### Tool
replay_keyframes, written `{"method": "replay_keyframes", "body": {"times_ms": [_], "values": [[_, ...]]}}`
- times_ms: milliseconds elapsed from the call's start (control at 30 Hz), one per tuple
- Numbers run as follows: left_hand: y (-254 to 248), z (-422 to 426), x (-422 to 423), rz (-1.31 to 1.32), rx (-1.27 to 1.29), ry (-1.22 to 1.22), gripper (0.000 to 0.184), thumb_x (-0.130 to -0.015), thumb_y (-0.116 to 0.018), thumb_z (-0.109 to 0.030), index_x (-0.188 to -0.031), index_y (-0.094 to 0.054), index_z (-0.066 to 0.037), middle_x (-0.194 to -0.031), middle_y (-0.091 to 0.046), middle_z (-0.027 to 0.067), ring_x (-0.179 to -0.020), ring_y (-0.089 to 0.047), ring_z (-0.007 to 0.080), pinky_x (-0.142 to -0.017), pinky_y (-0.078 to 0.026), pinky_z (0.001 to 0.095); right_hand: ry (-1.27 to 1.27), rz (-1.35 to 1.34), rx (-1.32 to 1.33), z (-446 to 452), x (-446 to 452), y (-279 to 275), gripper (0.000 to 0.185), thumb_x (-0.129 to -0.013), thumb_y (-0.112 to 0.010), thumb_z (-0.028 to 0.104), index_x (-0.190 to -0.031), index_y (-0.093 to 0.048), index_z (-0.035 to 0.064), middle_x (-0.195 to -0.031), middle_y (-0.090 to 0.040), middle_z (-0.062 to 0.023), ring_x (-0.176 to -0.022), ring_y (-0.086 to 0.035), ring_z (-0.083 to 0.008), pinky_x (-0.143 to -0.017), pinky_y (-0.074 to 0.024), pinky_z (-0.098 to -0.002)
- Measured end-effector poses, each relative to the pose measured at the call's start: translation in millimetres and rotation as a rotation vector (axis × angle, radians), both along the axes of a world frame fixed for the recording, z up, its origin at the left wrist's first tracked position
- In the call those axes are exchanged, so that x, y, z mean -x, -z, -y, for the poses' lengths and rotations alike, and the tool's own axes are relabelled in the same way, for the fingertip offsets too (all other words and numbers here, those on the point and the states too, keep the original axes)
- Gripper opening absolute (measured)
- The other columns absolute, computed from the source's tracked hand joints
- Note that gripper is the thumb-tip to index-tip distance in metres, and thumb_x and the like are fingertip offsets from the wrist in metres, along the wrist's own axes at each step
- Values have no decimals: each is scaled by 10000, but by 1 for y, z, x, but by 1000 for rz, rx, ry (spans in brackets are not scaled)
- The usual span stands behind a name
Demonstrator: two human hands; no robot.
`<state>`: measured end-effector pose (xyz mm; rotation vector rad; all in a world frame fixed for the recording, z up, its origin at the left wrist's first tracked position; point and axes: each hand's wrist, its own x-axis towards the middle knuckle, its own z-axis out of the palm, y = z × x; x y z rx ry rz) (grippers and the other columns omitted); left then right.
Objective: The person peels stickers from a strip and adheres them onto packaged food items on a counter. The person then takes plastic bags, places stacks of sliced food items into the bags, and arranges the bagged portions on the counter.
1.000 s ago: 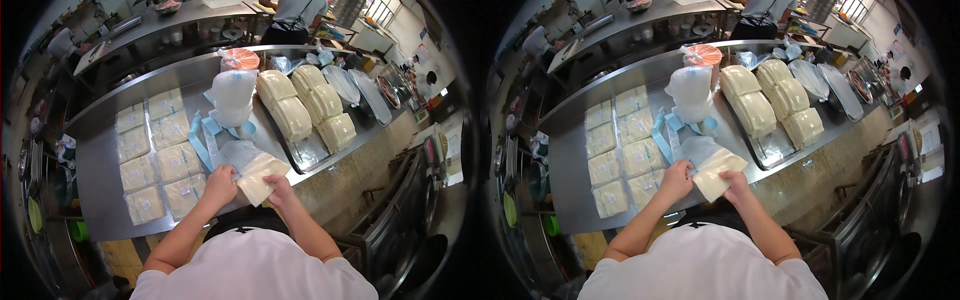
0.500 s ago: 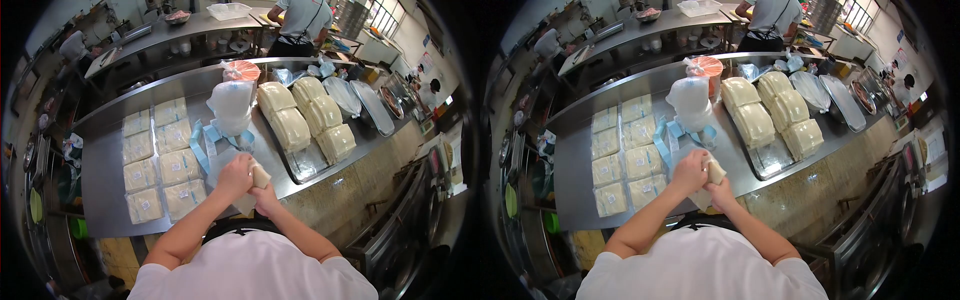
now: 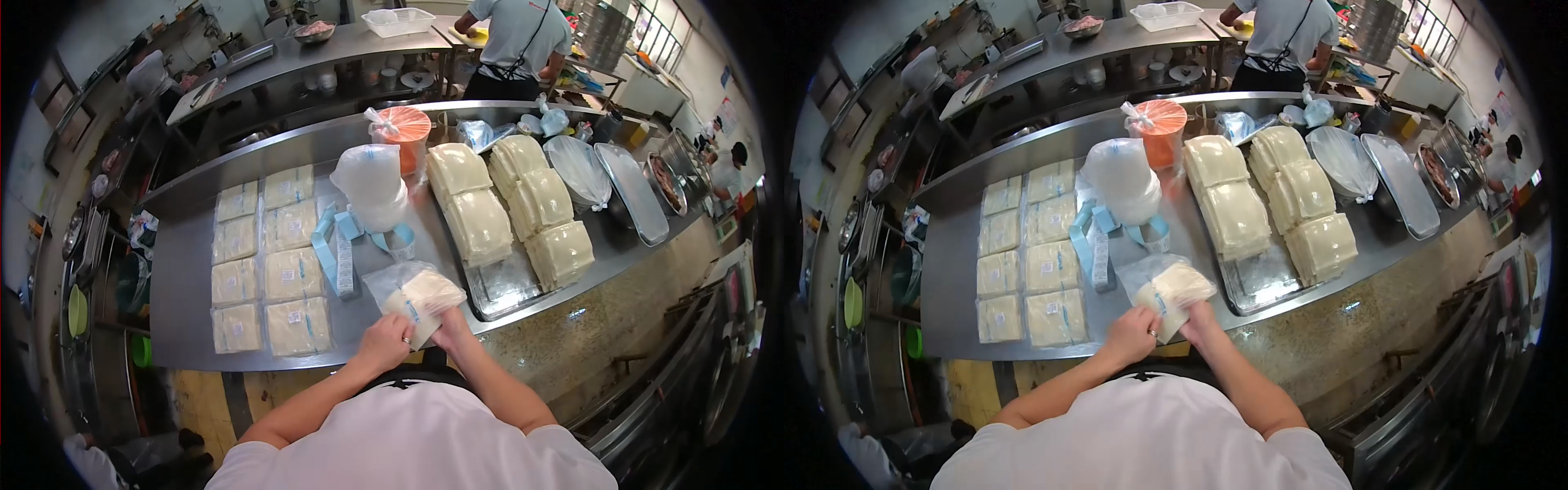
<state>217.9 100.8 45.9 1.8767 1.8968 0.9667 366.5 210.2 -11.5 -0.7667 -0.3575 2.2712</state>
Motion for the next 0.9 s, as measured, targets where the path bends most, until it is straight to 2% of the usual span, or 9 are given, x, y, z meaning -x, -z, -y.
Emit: {"method": "replay_keyframes", "body": {"times_ms": [67, 167, 267, 367, 500, 600, 700, 800, 900], "values": [[-2, -2, -11, 47, 14, 22, 139, -931, -644, -155, -860, -595, -45, -860, -619, 169, -791, -629, 416, -684, -501, 516, 47, 17, 131, -8, 4, 25, 405, -999, -520, 98, -1399, -506, 34, -1350, -598, -174, -1252, -595, -344, -1074, -506, -529], [12, 4, -17, 153, 99, -85, 133, -935, -621, -136, -847, -597, -40, -813, -607, 190, -768, -616, 437, -690, -498, 528, 118, 58, 250, -8, 13, 25, 400, -1000, -502, 80, -1395, -502, 19, -1325, -598, -208, -1226, -600, -380, -1067, -502, -558], [29, 18, -17, 198, 269, -42, 85, -907, -606, -113, -870, -586, -39, -894, -641, 193, -819, -642, 441, -734, -510, 541, 128, -7, 297, -6, 17, 34, 402, -996, -490, 67, -1393, -496, 1, -1298, -601, -237, -1198, -603, -414, -1058, -493, -589], [25, 15, -21, 260, 220, 15, 100, -906, -599, -113, -856, -583, -27, -856, -637, 211, -826, -643, 441, -732, -506, 535, 90, 18, 334, -6, 17, 65, 422, -968, -509, 59, -1383, -493, -19, -1309, -592, -246, -1205, -597, -427, -1062, -477, -606], [16, 24, -17, 277, 264, 55, 106, -895, -597, -96, -809, -597, -33, -805, -634, 197, -771, -632, 427, -681, -499, 490, -1, 16, 320, 1, 22, 40, 429, -956, -529, 65, -1371, -494, -39, -1290, -599, -257, -1191, -602, -434, -1037, -489, -613], [13, 26, -18, 274, 121, 39, 105, -878, -620, -108, -797, -607, -42, -793, -639, 188, -753, -637, 413, -667, -500, 488, 37, 29, 218, 7, 25, 44, 397, -973, -542, 110, -1340, -518, -39, -1228, -624, -245, -1151, -621, -422, -1010, -510, -603], [12, 22, -14, 175, 84, 27, 87, -851, -643, -127, -797, -627, -61, -794, -653, 164, -734, -646, 388, -653, -509, 483, 27, 96, 207, 3, 26, 83, 381, -961, -584, 119, -1312, -540, -25, -1198, -625, -218, -1082, -637, -422, -979, -529, -604], [10, 34, -15, 152, 161, 128, 79, -831, -659, -147, -792, -640, -81, -782, -660, 132, -722, -654, 364, -646, -520, 477, 87, 256, 133, 11, 44, 42, 368, -942, -631, 91, -1289, -558, -5, -1148, -633, -192, -1035, -649, -393, -904, -556, -606], [14, 36, -13, 103, 171, 204, 85, -825, -672, -164, -795, -644, -89, -780, -663, 108, -729, -664, 351, -651, -530, 472, 54, 243, 201, 3, 37, 111, 345, -947, -626, 60, -1284, -569, 10, -1122, -644, -168, -1005, -656, -366, -812, -576, -607]]}}
